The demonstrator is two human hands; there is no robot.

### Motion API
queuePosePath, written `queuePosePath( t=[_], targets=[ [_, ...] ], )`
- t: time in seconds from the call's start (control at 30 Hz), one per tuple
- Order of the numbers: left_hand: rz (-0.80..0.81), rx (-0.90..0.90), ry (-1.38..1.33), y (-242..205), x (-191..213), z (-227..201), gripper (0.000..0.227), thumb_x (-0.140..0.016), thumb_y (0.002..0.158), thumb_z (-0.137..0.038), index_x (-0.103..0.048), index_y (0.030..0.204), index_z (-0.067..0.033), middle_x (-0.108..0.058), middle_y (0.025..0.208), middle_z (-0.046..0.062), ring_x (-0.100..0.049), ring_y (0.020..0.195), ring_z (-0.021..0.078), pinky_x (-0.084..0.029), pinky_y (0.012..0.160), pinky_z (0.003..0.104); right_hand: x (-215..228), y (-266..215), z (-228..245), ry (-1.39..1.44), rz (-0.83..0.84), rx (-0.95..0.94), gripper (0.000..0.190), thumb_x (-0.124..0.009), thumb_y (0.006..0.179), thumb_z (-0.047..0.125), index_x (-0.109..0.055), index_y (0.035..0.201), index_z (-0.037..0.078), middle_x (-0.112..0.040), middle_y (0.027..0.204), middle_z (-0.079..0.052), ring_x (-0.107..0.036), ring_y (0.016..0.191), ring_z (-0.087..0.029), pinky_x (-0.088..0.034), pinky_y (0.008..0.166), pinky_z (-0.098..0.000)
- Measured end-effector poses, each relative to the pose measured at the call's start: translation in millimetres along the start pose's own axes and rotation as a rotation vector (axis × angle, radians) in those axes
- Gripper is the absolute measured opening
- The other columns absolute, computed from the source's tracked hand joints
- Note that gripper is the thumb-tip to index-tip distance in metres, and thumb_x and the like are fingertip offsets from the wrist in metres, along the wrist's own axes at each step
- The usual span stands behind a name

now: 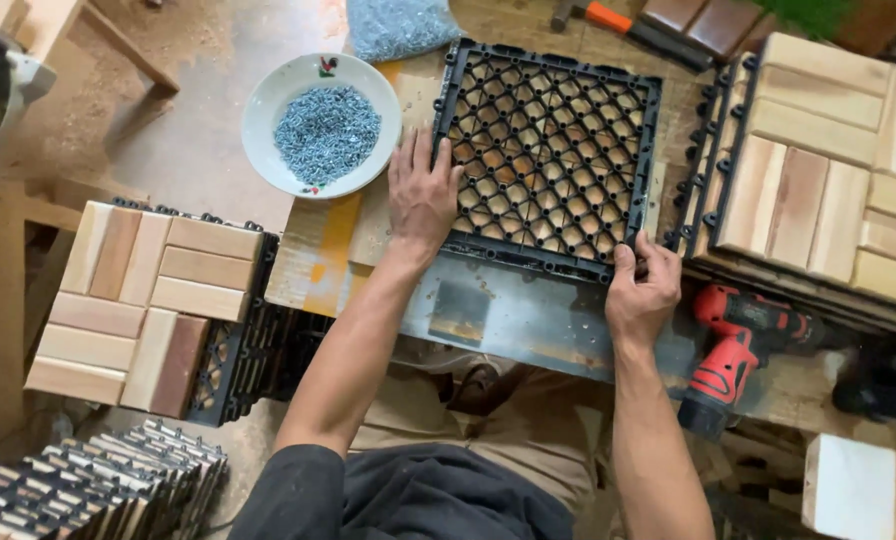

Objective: The person arranges small wooden tiles into a black plastic grid frame, then places a second grid on top and presses down. They use a cordless drill to drive screws into the frame to secure the tiles.

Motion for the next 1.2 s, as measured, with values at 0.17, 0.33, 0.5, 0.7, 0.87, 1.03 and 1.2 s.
queuePosePath(
  t=[0.17,0.33,0.5,0.7,0.87,1.03,1.2],
  targets=[
    [0.341,-0.074,-0.205,5.5,31.5,-45.6,0.065,-0.036,0.109,-0.059,-0.047,0.155,-0.0148,-0.025,0.169,0.012,-0.014,0.158,0.0323,-0.010,0.128,0.058,-0.1,3.0,2.1,0.020,0.009,-0.017,0.027,-0.081,0.101,0.008,-0.075,0.126,0.000,-0.067,0.105,-0.015,-0.066,0.079,-0.027,-0.051,0.061,-0.0340],
    [0.463,-0.104,-0.215,7.6,45.4,-53.2,0.069,-0.033,0.110,-0.060,-0.039,0.160,-0.0136,-0.023,0.170,0.014,-0.012,0.159,0.0340,-0.006,0.129,0.060,2.4,-1.4,-7.7,-0.028,0.004,-0.046,0.029,-0.084,0.098,0.012,-0.076,0.124,0.003,-0.068,0.105,-0.014,-0.067,0.082,-0.025,-0.052,0.063,-0.0330],
    [0.474,-0.083,-0.137,-2.5,35.6,-49.6,0.083,-0.031,0.104,-0.073,-0.028,0.165,-0.0164,-0.011,0.173,0.013,-0.003,0.159,0.0372,-0.001,0.128,0.062,-0.2,0.9,-16.2,0.003,0.073,-0.098,0.034,-0.084,0.096,0.014,-0.074,0.128,0.006,-0.067,0.105,-0.012,-0.064,0.081,-0.017,-0.049,0.064,-0.0269],
    [0.559,-0.074,-0.115,4.0,40.4,-51.4,0.084,-0.028,0.104,-0.073,-0.022,0.166,-0.0171,-0.007,0.173,0.014,0.002,0.159,0.0385,0.004,0.127,0.063,-34.4,39.4,84.9,-0.284,0.229,0.286,0.051,-0.062,0.111,0.037,-0.059,0.151,0.005,-0.049,0.146,-0.027,-0.041,0.139,-0.045,-0.030,0.116,-0.0547],
    [0.571,-0.063,-0.092,1.3,36.3,-52.3,0.084,-0.027,0.104,-0.073,-0.019,0.167,-0.0192,-0.003,0.174,0.012,0.005,0.159,0.0377,0.004,0.128,0.062,-86.5,32.7,81.9,-0.439,0.465,0.130,0.059,-0.041,0.113,0.057,-0.039,0.163,0.026,-0.023,0.168,-0.023,-0.014,0.153,-0.051,-0.005,0.118,-0.0734],
    [0.586,-0.058,-0.081,5.8,39.6,-54.3,0.083,-0.029,0.104,-0.073,-0.019,0.167,-0.0196,-0.002,0.174,0.011,0.005,0.159,0.0372,0.005,0.127,0.063,-94.4,28.3,78.8,-0.503,0.449,0.110,0.058,-0.034,0.113,0.058,-0.034,0.165,0.031,-0.017,0.171,-0.017,-0.014,0.155,-0.046,0.000,0.117,-0.0748],
    [0.511,-0.107,-0.217,9.9,43.3,-45.8,0.079,-0.037,0.105,-0.068,-0.034,0.162,-0.0131,-0.013,0.171,0.017,-0.004,0.159,0.0406,-0.003,0.128,0.063,-98.8,28.9,62.6,-0.554,0.522,0.101,0.061,-0.034,0.111,0.063,-0.032,0.165,0.035,-0.015,0.172,-0.015,-0.013,0.155,-0.047,-0.002,0.115,-0.0796]
  ],
)
Point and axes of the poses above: each hand's wrist, its own y-axis towards the middle knuckle, its own x-axis out of the back of the hand, z = x × y, the point moved 2 cm from there along y, towards the middle knuckle
